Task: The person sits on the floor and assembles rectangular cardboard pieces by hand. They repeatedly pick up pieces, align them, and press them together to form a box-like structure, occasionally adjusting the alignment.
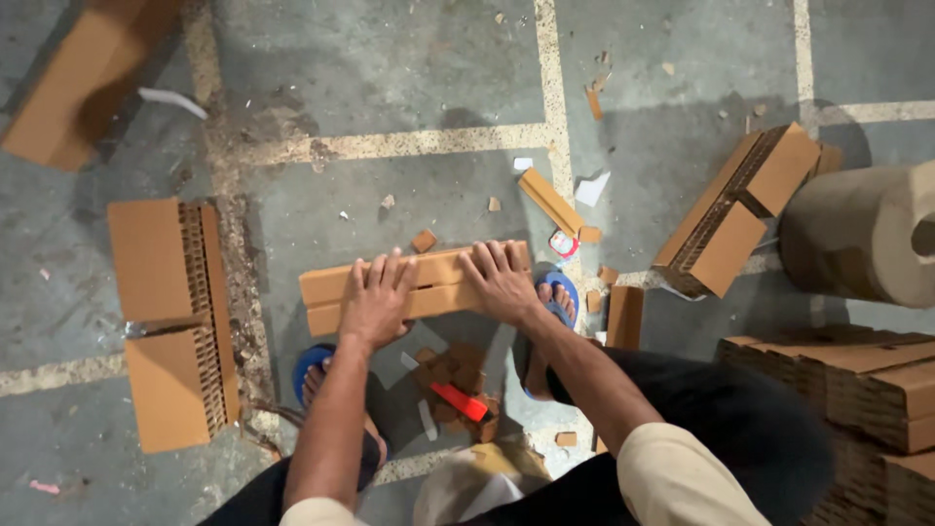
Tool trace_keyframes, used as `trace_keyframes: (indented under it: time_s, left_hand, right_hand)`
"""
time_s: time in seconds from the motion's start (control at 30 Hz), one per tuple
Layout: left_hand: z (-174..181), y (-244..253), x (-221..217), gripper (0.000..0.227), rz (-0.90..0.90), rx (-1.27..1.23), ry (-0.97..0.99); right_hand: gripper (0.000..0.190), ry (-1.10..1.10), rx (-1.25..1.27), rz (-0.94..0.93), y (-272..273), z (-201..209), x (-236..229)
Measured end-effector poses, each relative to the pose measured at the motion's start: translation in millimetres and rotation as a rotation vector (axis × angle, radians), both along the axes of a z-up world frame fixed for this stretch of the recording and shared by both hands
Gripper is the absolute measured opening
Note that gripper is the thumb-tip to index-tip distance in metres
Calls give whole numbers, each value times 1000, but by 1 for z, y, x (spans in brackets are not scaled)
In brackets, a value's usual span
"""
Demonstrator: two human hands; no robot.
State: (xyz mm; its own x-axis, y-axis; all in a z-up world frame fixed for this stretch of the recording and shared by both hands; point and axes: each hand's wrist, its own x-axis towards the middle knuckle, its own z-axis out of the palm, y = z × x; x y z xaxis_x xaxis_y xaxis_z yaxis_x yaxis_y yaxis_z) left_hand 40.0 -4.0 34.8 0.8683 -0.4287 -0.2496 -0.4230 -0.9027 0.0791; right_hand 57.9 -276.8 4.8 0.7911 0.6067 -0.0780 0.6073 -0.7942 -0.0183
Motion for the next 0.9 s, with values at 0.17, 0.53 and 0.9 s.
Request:
trace_keyframes:
  time_s: [0.17, 0.53, 0.9]
  left_hand:
    - [-14, 5, -5, 105, -5, -52, -50]
    - [-3, 0, -8, 108, 54, -10, -12]
    - [-41, 55, -22, 83, 139, -46, -193]
  right_hand:
    - [78, -41, 47, 32, -7, -6, -12]
    - [111, 257, -9, -54, 8, 28, -1]
    - [104, 191, 101, 45, -23, 12, 5]
